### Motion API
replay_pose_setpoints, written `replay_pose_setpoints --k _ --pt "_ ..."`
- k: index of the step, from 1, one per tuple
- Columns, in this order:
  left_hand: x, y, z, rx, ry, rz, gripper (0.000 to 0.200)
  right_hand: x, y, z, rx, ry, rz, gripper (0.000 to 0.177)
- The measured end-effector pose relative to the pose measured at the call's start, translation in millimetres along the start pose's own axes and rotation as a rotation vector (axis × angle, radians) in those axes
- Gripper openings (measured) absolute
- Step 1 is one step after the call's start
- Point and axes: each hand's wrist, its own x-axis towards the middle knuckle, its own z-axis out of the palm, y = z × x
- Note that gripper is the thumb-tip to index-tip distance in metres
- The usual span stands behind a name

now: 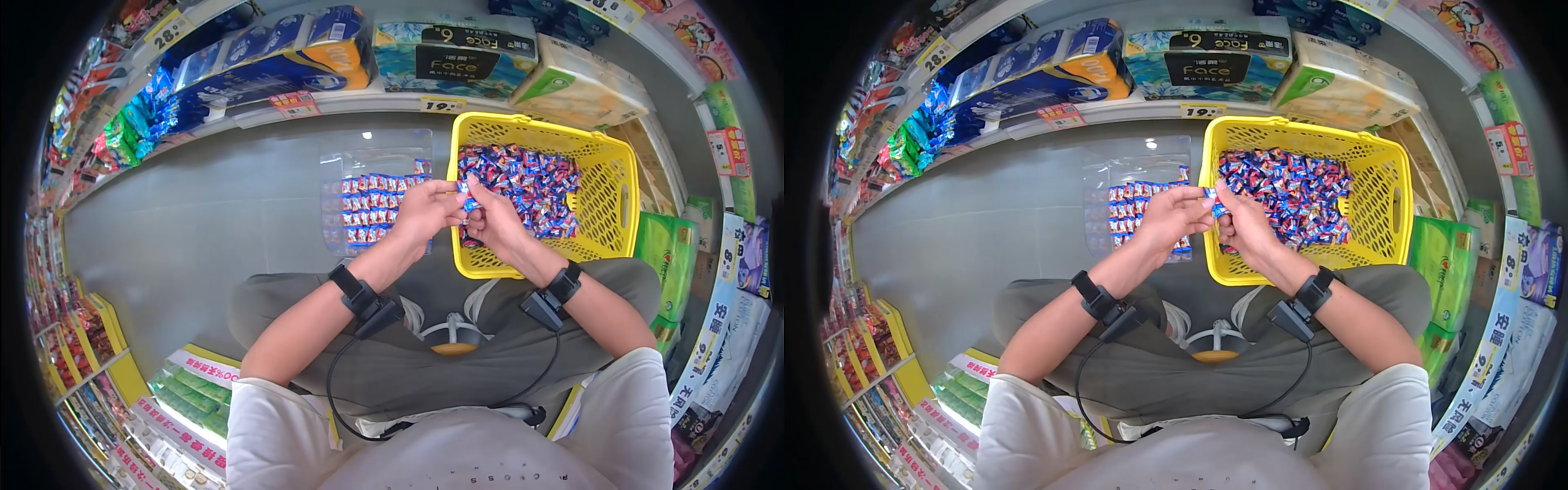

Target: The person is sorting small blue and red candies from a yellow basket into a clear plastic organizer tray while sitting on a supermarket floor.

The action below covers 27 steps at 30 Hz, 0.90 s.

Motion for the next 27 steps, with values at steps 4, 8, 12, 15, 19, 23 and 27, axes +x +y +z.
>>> replay_pose_setpoints --k 4,8,12,15,19,23,27 --pt "7 -2 -2 -0.219 -0.006 0.012 0.024 -3 4 2 -0.002 -0.022 -0.005 0.037" --pt "8 -3 -2 -0.141 0.029 0.047 0.02 -12 2 7 -0.166 0.005 -0.057 0.037" --pt "4 2 -9 -0.164 0.058 0.064 0.017 -18 2 7 -0.056 -0.023 -0.031 0.034" --pt "5 6 -16 -0.079 0.055 0.091 0.017 -16 -1 7 -0.046 0.066 -0.118 0.032" --pt "6 11 -18 0.112 0.006 0.102 0.019 -24 -21 5 -0.11 -0.027 -0.087 0.023" --pt "1 15 -16 0.196 -0.032 0.087 0.019 -17 -11 1 -0.36 -0.014 -0.203 0.023" --pt "1 11 -14 0.025 0.077 0.117 0.016 -17 -9 4 -0.298 -0.04 -0.204 0.026"
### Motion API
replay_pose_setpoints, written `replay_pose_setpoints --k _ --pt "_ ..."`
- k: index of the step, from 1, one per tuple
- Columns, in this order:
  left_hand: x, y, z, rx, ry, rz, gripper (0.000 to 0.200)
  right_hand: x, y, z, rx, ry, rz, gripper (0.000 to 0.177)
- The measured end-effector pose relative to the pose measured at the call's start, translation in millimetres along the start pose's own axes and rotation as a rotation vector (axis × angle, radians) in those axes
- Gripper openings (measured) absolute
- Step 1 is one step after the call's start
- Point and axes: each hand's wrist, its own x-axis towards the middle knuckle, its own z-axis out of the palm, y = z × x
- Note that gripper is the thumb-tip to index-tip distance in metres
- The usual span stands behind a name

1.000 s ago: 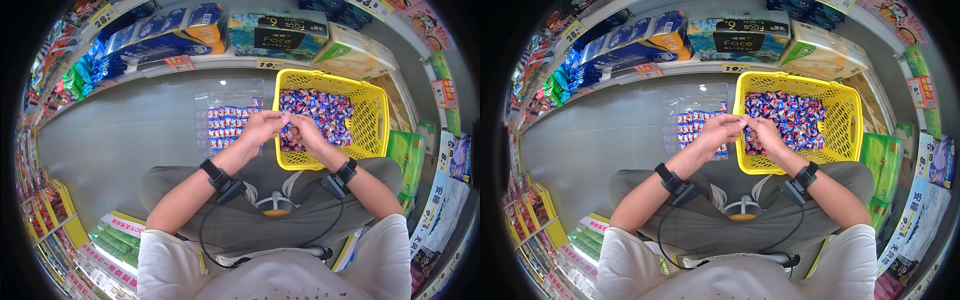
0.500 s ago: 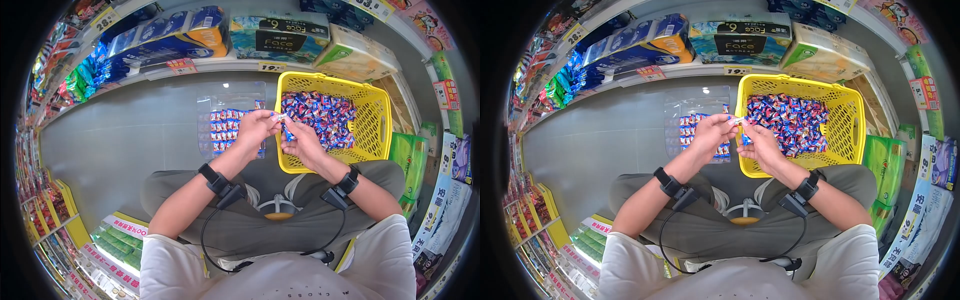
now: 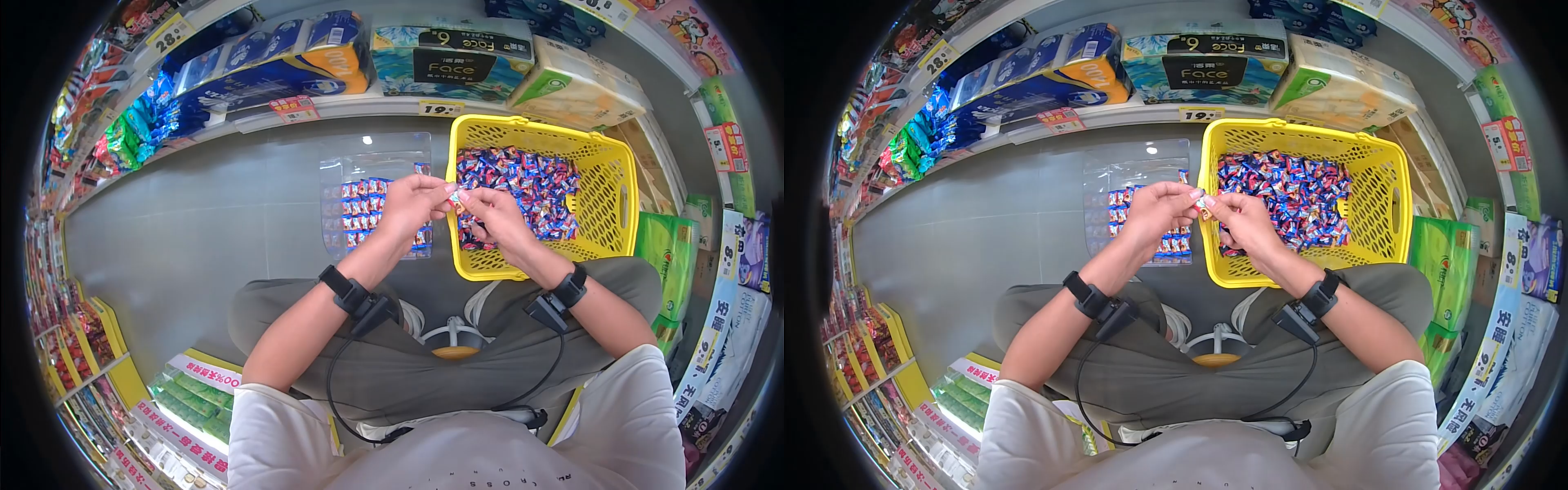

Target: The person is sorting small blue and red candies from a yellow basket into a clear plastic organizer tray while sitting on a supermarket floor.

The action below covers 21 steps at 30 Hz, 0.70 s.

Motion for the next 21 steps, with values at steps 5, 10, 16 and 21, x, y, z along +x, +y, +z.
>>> replay_pose_setpoints --k 5,10,16,21 --pt "7 -11 -6 0.036 -0.046 -0.009 0.017 -2 -4 3 -0.135 -0.038 0.038 0.023" --pt "-7 -2 5 -0.171 0.063 -0.177 0.02 0 7 -1 0.088 0.071 0.043 0.021" --pt "-9 -19 3 0.052 -0.048 -0.022 0.017 6 12 -4 0.1 0.125 0.059 0.021" --pt "-2 -27 0 0.141 -0.023 0.033 0.013 7 13 -3 0.137 0.117 0.096 0.023"
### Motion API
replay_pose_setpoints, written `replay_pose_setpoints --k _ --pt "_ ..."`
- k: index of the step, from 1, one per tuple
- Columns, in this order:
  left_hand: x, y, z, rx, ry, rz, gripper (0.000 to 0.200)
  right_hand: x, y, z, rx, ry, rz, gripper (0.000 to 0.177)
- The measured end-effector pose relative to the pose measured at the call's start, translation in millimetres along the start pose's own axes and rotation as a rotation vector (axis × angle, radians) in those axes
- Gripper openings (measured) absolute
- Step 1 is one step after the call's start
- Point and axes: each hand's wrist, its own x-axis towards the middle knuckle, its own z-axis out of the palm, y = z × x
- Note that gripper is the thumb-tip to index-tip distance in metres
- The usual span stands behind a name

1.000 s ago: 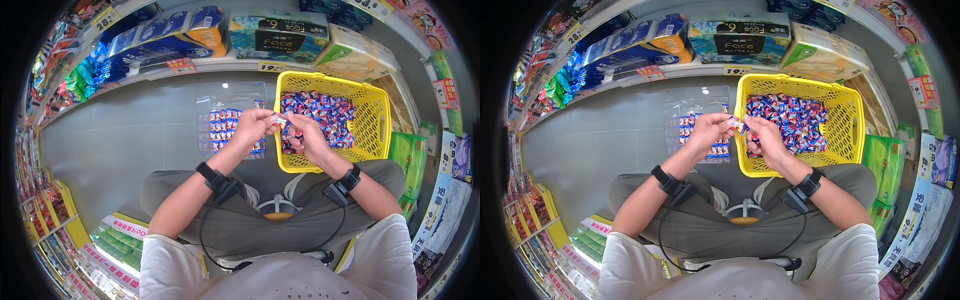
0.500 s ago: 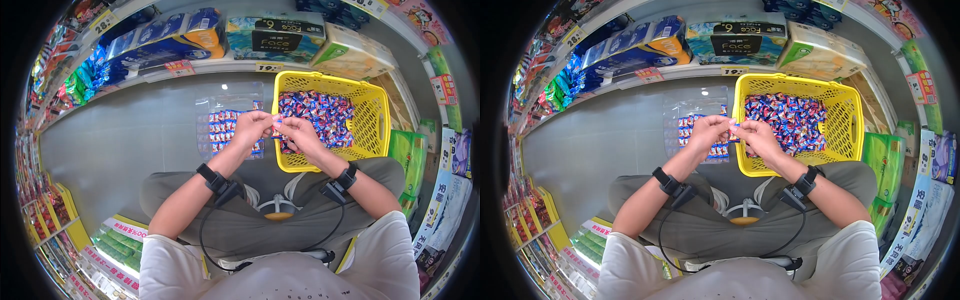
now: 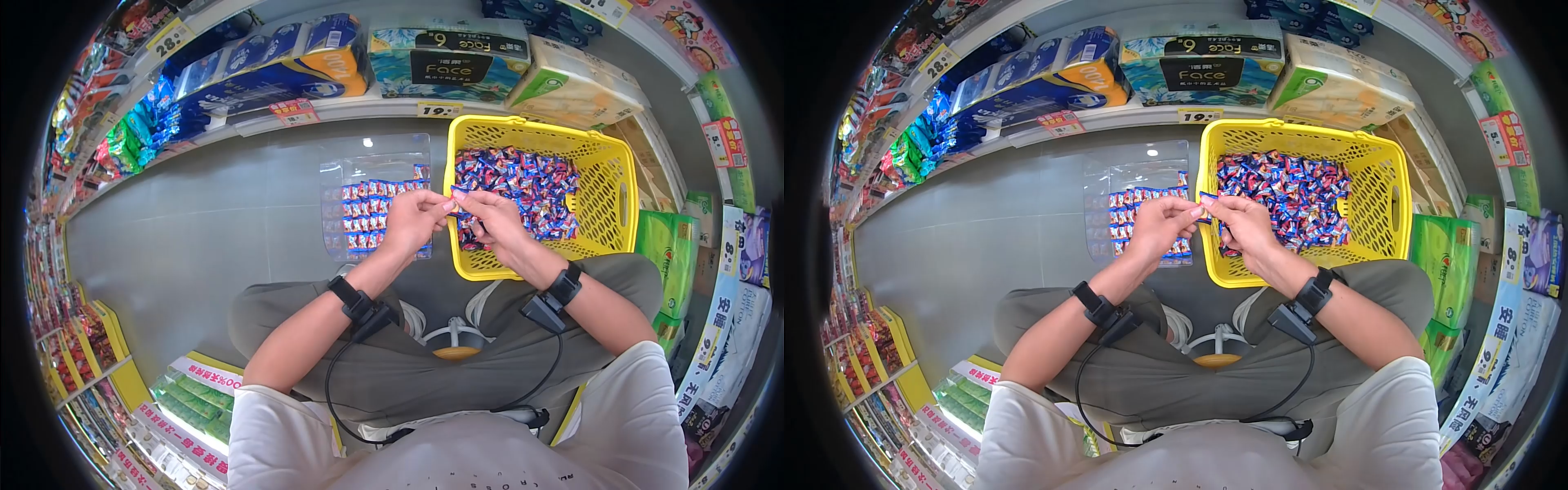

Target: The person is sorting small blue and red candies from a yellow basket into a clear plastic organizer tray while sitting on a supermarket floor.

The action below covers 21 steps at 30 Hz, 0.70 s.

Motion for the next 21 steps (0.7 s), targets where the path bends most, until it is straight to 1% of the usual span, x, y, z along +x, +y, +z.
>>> replay_pose_setpoints --k 2,3,5,6,7,8,9,10,11,12,13,14,15,16,19,21 --pt "2 -6 -3 -0.03 0.107 0.027 0.013 -1 0 1 0.016 0.001 0.01 0.024" --pt "5 -10 -7 -0.029 0.108 0.025 0.013 -1 -1 2 0.074 0.02 0.042 0.023" --pt "19 -18 -20 -0.161 0.278 -0.031 0.014 0 -1 0 0.135 0.038 0.072 0.024" --pt "28 -21 -26 -0.157 0.279 -0.03 0.014 3 2 -2 0.223 0.013 0.102 0.029" --pt "37 -24 -31 -0.184 0.35 -0.043 0.013 5 6 -4 0.308 -0.014 0.134 0.035" --pt "48 -27 -37 -0.212 0.423 -0.051 0.011 9 8 -5 0.307 -0.019 0.133 0.035" --pt "59 -33 -43 -0.115 0.468 -0.052 0.013 12 13 -5 0.338 -0.006 0.144 0.039" --pt "72 -43 -50 -0.11 0.47 -0.051 0.013 13 17 -4 0.37 0.009 0.156 0.043" --pt "87 -54 -59 0.025 0.498 -0.009 0.014 13 19 -4 0.351 0.016 0.137 0.053" --pt "103 -68 -69 0.161 0.524 0.032 0.014 11 19 -2 0.355 0.011 0.138 0.053" --pt "122 -88 -78 0.162 0.563 0.103 0.016 9 17 0 0.35 0.023 0.127 0.054" --pt "128 -92 -80 0.165 0.564 0.104 0.016 7 16 1 0.345 0.037 0.114 0.056" --pt "136 -95 -80 0.235 0.594 0.06 0.016 7 17 1 0.338 0.05 0.122 0.051" --pt "143 -99 -79 0.304 0.622 0.013 0.017 7 17 0 0.343 0.053 0.122 0.051" --pt "154 -106 -70 0.353 0.653 -0.002 0.018 6 17 -5 0.327 0.053 0.161 0.038" --pt "158 -113 -66 0.418 0.676 -0.01 0.019 4 13 -4 0.321 0.068 0.176 0.037"
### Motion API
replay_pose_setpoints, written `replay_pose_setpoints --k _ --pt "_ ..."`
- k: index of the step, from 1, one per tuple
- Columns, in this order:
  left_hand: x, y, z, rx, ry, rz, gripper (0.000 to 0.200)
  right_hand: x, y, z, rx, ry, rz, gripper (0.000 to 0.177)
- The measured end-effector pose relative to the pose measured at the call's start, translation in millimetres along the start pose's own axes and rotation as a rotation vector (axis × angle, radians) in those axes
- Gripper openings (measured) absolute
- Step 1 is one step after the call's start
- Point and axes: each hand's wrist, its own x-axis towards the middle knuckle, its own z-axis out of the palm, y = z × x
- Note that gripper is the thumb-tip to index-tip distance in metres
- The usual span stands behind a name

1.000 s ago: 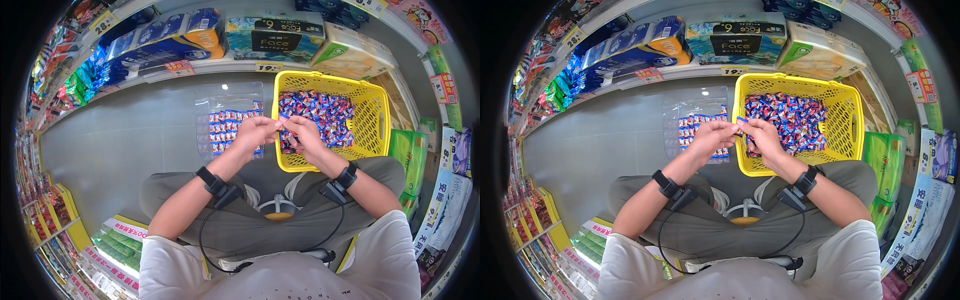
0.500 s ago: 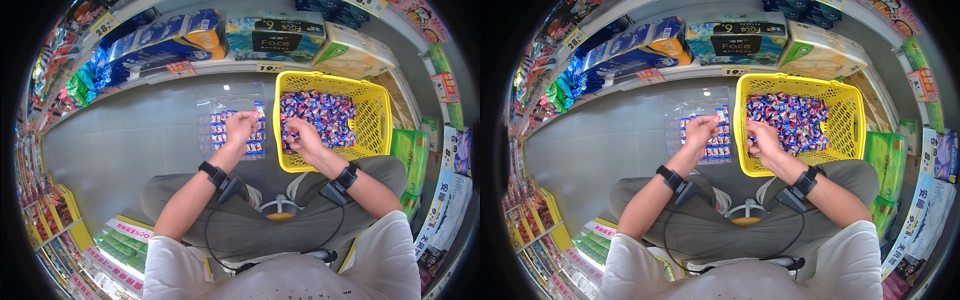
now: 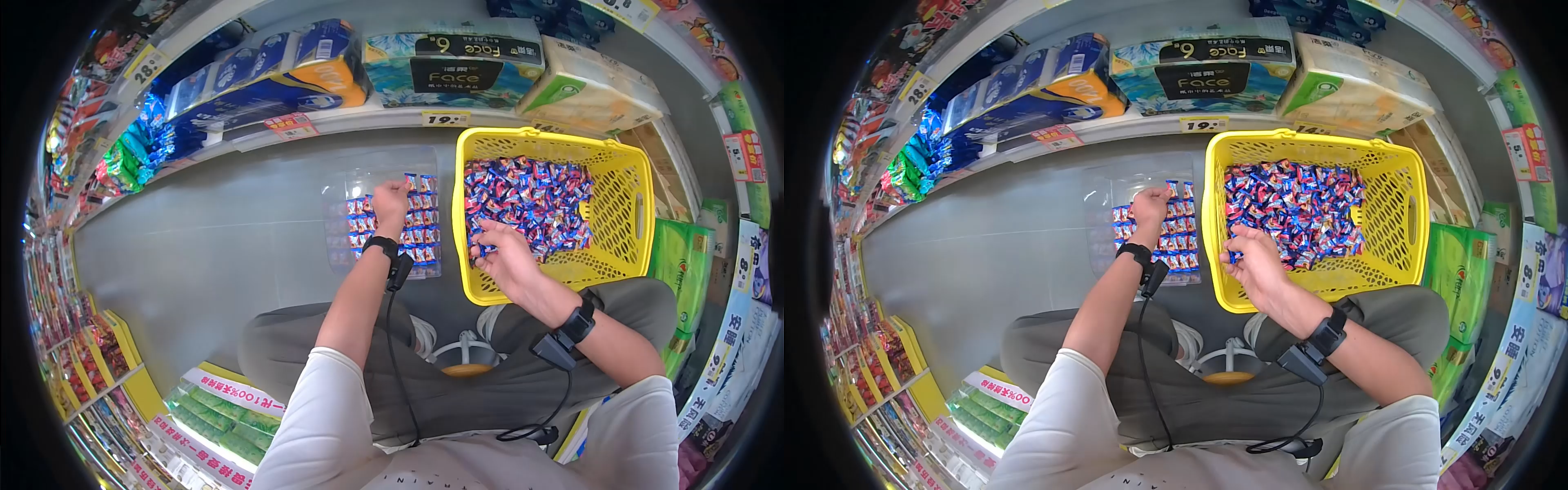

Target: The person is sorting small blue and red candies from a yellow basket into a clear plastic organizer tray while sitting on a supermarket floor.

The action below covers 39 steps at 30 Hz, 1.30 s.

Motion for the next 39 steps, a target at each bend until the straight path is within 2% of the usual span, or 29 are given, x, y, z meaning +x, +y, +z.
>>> replay_pose_setpoints --k 5,13,22,26,27,29,36,38,39 --pt "7 -12 18 -0.02 -0.035 -0.094 0.02 4 4 -2 -0.004 0.022 -0.005 0.033" --pt "6 -5 15 0.186 -0.051 -0.005 0.019 4 7 -2 0.006 0.021 0.012 0.031" --pt "8 -14 16 0.217 -0.075 0.096 0.019 3 7 -4 0.009 -0.001 -0.003 0.033" --pt "5 -10 10 0.166 -0.068 0.01 0.02 2 7 -1 0.054 0.017 -0.014 0.034" --pt "2 -6 5 0.166 -0.063 0.011 0.02 3 8 -1 0.085 0.002 -0.045 0.034" --pt "-4 2 -5 0.184 -0.051 0.205 0.022 3 9 1 0.153 -0.028 -0.109 0.033" --pt "-65 95 -56 0.033 -0.124 0.324 0.023 -7 5 7 0.063 -0.169 -0.164 0.02" --pt "-100 123 -79 -0.161 -0.234 0.318 0.022 -6 7 6 0.013 -0.225 -0.156 0.017" --pt "-108 124 -86 -0.164 -0.227 0.324 0.022 -7 7 7 0.01 -0.232 -0.161 0.017"
